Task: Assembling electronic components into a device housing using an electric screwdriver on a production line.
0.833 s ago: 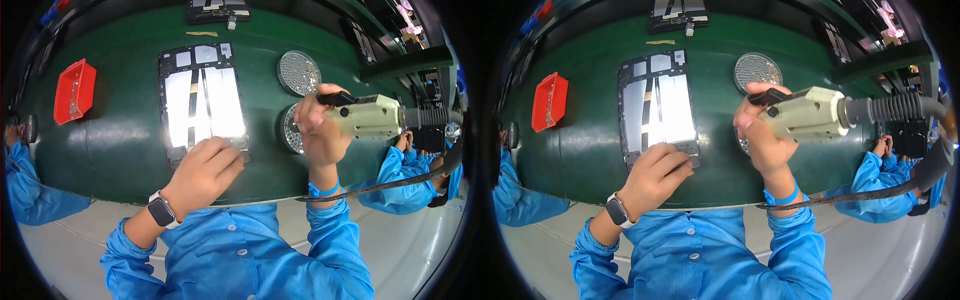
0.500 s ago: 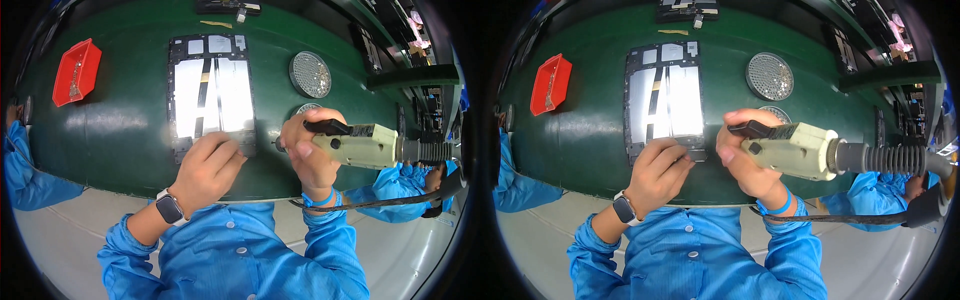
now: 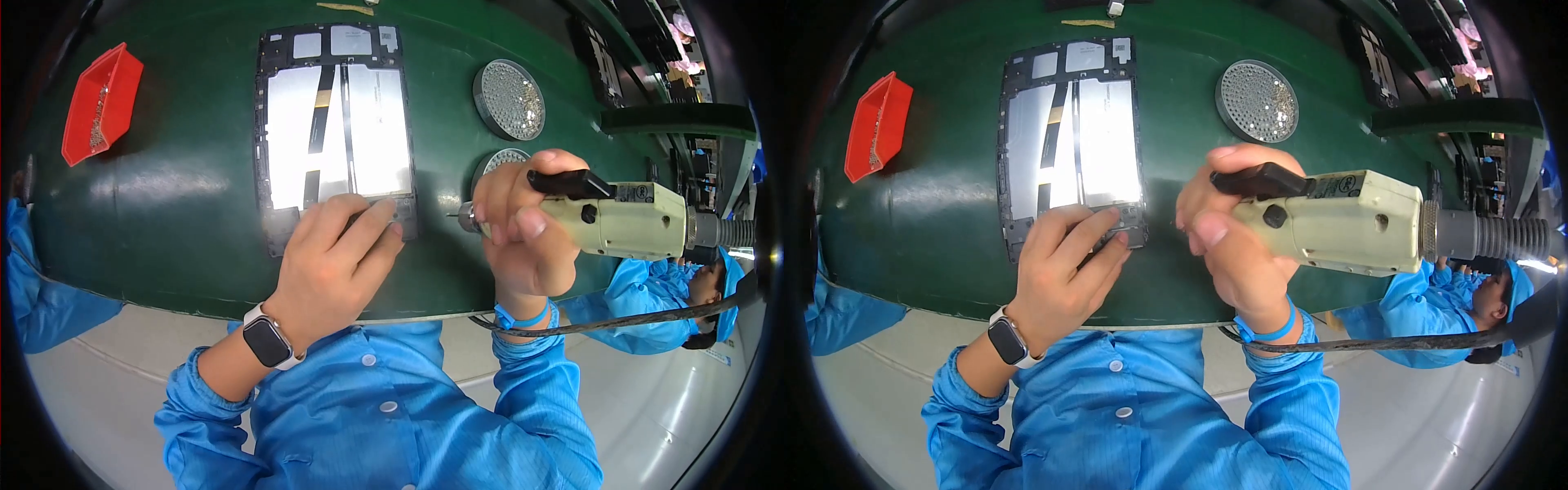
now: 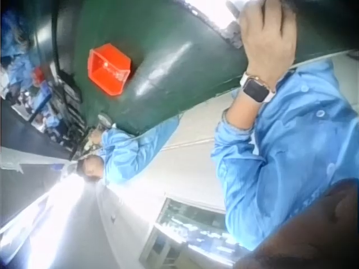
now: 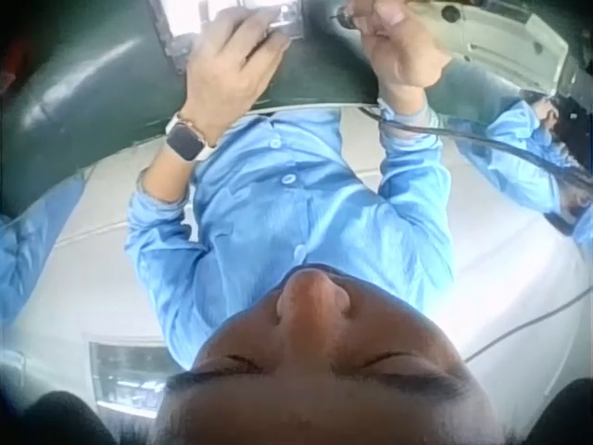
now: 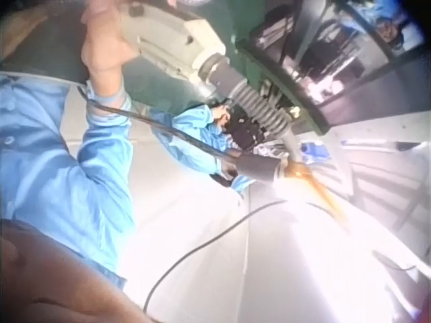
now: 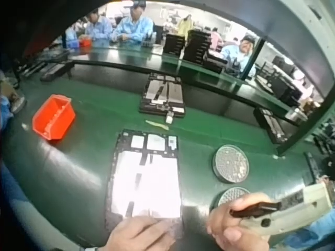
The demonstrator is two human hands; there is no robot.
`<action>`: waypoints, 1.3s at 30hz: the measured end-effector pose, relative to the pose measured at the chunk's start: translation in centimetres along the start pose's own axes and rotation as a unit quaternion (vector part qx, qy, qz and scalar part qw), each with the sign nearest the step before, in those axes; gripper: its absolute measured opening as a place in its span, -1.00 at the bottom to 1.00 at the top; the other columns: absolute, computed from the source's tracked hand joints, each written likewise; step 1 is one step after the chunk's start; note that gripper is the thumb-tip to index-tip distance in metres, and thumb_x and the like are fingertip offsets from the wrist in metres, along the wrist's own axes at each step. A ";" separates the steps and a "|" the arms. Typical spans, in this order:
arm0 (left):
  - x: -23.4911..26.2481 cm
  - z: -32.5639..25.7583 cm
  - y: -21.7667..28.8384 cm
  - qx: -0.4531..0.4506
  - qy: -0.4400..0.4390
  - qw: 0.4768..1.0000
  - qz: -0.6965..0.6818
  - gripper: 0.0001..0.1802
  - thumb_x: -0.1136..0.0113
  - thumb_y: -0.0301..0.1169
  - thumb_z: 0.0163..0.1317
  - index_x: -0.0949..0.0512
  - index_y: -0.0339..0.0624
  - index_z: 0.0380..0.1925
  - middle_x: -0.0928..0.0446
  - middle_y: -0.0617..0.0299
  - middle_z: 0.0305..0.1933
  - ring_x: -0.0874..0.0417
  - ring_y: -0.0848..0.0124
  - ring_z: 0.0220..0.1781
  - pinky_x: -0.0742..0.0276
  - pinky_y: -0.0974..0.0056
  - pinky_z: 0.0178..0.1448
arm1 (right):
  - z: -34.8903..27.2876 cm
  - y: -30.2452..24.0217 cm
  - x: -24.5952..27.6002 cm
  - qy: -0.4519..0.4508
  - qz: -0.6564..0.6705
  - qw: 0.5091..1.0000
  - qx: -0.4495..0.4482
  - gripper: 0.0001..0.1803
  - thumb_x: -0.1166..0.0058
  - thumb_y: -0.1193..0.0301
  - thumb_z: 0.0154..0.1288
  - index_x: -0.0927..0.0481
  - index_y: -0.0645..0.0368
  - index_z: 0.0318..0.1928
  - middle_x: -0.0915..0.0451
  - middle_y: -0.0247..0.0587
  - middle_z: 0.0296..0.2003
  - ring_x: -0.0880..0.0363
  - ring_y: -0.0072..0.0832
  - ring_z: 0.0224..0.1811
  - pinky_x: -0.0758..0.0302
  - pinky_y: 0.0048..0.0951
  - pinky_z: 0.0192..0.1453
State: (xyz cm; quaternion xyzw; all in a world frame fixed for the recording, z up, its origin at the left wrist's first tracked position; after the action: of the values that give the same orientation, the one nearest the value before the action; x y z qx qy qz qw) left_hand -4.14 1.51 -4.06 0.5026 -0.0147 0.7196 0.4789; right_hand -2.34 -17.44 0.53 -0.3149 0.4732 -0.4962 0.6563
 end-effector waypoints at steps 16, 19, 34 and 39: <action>-0.3 -0.5 -0.3 0.007 0.023 1.000 -0.009 -0.75 -0.40 -0.47 -0.07 -0.66 -0.25 -0.33 -0.59 0.18 -0.08 -0.55 0.21 -0.09 -0.49 0.14 -0.10 | -1.4 1.3 -1.2 -0.077 -0.012 0.995 -0.055 -0.57 -0.08 0.59 0.18 -0.33 0.26 0.07 -0.46 -0.29 -0.55 -0.43 -0.50 -0.46 -0.50 -0.31 -0.21; -0.4 -0.6 -0.4 0.007 0.027 1.000 -0.008 -0.75 -0.40 -0.47 -0.08 -0.66 -0.25 -0.33 -0.59 0.18 -0.08 -0.56 0.21 -0.08 -0.50 0.15 -0.10 | -1.5 1.1 -1.5 -0.080 -0.020 0.995 -0.058 -0.58 -0.08 0.63 0.17 -0.34 0.26 0.06 -0.46 -0.29 -0.55 -0.44 -0.51 -0.44 -0.50 -0.34 -0.22; 0.0 -0.2 0.2 0.000 0.036 0.999 0.001 -0.83 -0.37 -0.52 -0.05 -0.66 -0.27 -0.38 -0.61 0.18 -0.12 -0.56 0.22 -0.09 -0.50 0.14 -0.11 | -0.1 -1.0 2.2 0.053 0.015 0.997 0.046 -0.60 -0.05 0.58 0.18 -0.40 0.37 0.05 -0.41 -0.29 -0.58 -0.35 -0.53 -0.60 -0.40 -0.44 -0.45; 0.0 0.0 0.2 0.007 0.030 1.000 -0.001 -0.84 -0.39 -0.53 -0.03 -0.67 -0.27 -0.39 -0.62 0.16 -0.11 -0.56 0.21 -0.09 -0.50 0.14 -0.10 | -1.4 -1.4 6.4 0.092 -0.048 0.990 0.090 -0.61 -0.01 0.57 0.18 -0.38 0.39 0.05 -0.39 -0.28 -0.60 -0.31 -0.54 -0.63 -0.37 -0.43 -0.46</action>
State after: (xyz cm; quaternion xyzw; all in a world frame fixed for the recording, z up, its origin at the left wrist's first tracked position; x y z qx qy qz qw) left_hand -4.27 1.34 -3.97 0.4840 0.0048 0.7342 0.4761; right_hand -3.75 -23.86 -0.75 -0.2297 0.4692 -0.5948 0.6110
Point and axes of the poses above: each hand's wrist, its own z-axis towards the middle knuckle, its own x-axis out of the back of the hand, y = z × x, the point moved 2 cm from there along z, towards the middle knuckle
